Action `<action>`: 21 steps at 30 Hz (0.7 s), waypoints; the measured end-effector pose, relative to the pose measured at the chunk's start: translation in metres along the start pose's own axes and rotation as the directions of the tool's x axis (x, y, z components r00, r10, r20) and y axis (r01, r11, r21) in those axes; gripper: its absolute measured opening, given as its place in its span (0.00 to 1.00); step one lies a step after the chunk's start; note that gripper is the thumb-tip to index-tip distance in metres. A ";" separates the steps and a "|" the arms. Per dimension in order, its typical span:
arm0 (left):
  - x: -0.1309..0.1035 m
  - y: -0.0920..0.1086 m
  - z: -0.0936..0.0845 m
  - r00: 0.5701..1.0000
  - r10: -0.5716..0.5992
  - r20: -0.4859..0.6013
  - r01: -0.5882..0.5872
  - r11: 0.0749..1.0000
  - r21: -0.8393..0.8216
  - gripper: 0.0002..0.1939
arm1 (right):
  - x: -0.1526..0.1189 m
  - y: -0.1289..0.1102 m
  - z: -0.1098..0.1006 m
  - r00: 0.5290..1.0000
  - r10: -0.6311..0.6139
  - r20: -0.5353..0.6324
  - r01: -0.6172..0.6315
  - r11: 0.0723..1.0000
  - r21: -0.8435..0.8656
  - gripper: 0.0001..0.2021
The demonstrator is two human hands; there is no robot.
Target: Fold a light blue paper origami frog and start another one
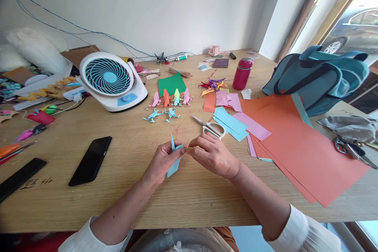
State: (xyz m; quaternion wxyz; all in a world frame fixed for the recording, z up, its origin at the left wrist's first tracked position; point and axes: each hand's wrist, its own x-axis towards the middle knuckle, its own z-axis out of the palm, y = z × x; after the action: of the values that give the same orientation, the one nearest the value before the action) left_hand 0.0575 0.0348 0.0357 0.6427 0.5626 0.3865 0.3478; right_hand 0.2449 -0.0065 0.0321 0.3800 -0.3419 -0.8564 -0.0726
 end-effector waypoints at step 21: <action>0.002 -0.015 -0.002 0.985 0.164 -0.047 -0.157 0.980 0.125 0.11 | 0.005 -0.017 0.028 0.735 0.674 0.075 -0.543 0.519 0.660 0.05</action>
State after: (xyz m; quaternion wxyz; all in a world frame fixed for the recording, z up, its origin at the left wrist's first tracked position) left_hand 0.0574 0.0358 0.0199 0.5661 0.6195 0.3785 0.3903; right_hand 0.2153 -0.0062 0.0182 0.5537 -0.4599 -0.6101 0.3312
